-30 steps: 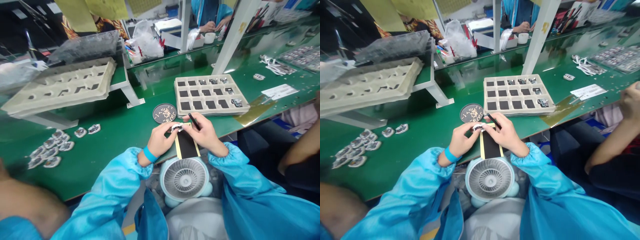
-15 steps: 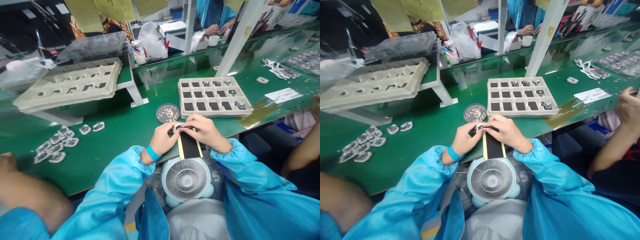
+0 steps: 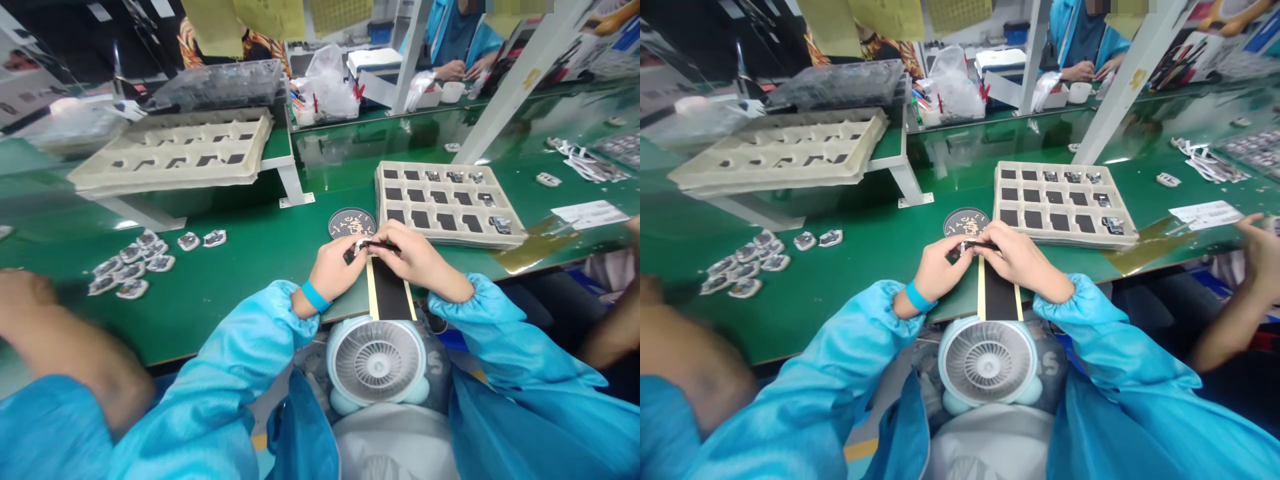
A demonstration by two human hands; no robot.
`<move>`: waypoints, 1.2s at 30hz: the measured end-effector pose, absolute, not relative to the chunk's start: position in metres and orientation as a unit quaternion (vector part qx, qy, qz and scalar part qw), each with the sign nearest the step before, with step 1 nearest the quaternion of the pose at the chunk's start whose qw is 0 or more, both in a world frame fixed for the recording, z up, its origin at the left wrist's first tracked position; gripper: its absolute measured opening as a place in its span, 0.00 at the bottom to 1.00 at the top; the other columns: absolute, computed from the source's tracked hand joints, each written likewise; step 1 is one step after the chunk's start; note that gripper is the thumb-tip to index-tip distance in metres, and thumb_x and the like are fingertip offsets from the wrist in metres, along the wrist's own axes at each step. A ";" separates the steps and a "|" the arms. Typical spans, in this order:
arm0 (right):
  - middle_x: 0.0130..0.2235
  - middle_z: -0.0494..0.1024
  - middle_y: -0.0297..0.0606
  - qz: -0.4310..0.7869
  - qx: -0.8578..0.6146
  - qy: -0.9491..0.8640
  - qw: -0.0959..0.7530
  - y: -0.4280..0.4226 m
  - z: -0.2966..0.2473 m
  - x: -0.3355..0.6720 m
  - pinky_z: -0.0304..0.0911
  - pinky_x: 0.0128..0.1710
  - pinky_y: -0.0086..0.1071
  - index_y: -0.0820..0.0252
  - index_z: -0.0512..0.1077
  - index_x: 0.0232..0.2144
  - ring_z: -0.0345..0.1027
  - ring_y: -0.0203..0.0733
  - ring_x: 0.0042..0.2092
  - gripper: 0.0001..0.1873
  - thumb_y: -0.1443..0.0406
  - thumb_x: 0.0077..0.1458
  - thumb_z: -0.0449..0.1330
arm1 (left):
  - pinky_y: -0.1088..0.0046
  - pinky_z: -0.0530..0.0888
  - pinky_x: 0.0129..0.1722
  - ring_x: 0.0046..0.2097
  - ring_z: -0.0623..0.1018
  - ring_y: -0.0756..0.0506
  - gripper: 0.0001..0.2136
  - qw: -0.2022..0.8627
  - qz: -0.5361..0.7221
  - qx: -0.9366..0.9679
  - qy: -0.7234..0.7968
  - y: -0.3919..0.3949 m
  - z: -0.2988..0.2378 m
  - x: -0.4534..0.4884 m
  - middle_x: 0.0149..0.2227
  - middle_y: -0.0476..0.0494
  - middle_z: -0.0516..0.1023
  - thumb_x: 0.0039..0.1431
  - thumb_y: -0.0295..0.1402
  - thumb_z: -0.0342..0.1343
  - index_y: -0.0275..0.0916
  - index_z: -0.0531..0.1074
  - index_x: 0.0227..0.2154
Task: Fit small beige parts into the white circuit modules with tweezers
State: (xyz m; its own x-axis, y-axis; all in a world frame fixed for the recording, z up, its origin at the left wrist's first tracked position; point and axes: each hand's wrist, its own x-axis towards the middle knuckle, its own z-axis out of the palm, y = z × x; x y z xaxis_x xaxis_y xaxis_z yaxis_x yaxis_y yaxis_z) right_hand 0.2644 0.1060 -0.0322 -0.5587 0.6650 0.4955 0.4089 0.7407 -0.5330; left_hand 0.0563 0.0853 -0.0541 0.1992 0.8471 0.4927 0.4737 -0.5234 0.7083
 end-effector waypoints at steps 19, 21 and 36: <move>0.38 0.81 0.40 0.106 -0.421 -0.793 0.427 0.107 -0.049 0.279 0.69 0.39 0.38 0.58 0.79 0.40 0.75 0.45 0.39 0.10 0.59 0.65 0.62 | 0.71 0.74 0.38 0.33 0.78 0.46 0.07 0.272 0.423 0.641 0.580 0.134 -0.052 0.012 0.29 0.49 0.78 0.63 0.37 0.53 0.41 0.72 0.33; 0.39 0.82 0.40 0.108 -0.447 -0.771 0.440 0.090 -0.063 0.294 0.70 0.40 0.39 0.56 0.80 0.39 0.76 0.46 0.39 0.10 0.57 0.63 0.63 | 0.70 0.72 0.39 0.36 0.78 0.44 0.08 0.209 0.352 0.639 0.651 0.146 -0.048 -0.012 0.30 0.47 0.79 0.62 0.37 0.54 0.41 0.73 0.29; 0.32 0.83 0.37 0.186 -0.589 -0.727 0.301 0.090 -0.099 0.327 0.68 0.28 0.40 0.48 0.81 0.36 0.77 0.51 0.28 0.22 0.40 0.55 0.62 | 0.67 0.72 0.55 0.52 0.80 0.41 0.10 0.117 0.319 0.479 0.809 0.178 -0.062 -0.103 0.47 0.40 0.82 0.65 0.37 0.57 0.42 0.78 0.46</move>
State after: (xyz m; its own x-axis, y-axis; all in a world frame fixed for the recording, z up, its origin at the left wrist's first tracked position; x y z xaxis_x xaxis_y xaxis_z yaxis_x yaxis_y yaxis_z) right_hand 0.3268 0.0897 -0.0986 -0.1260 0.9677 0.2184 0.7444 0.2378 -0.6240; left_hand -0.1031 0.1776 -0.0618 -0.5135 0.8500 0.1174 0.7010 0.3367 0.6287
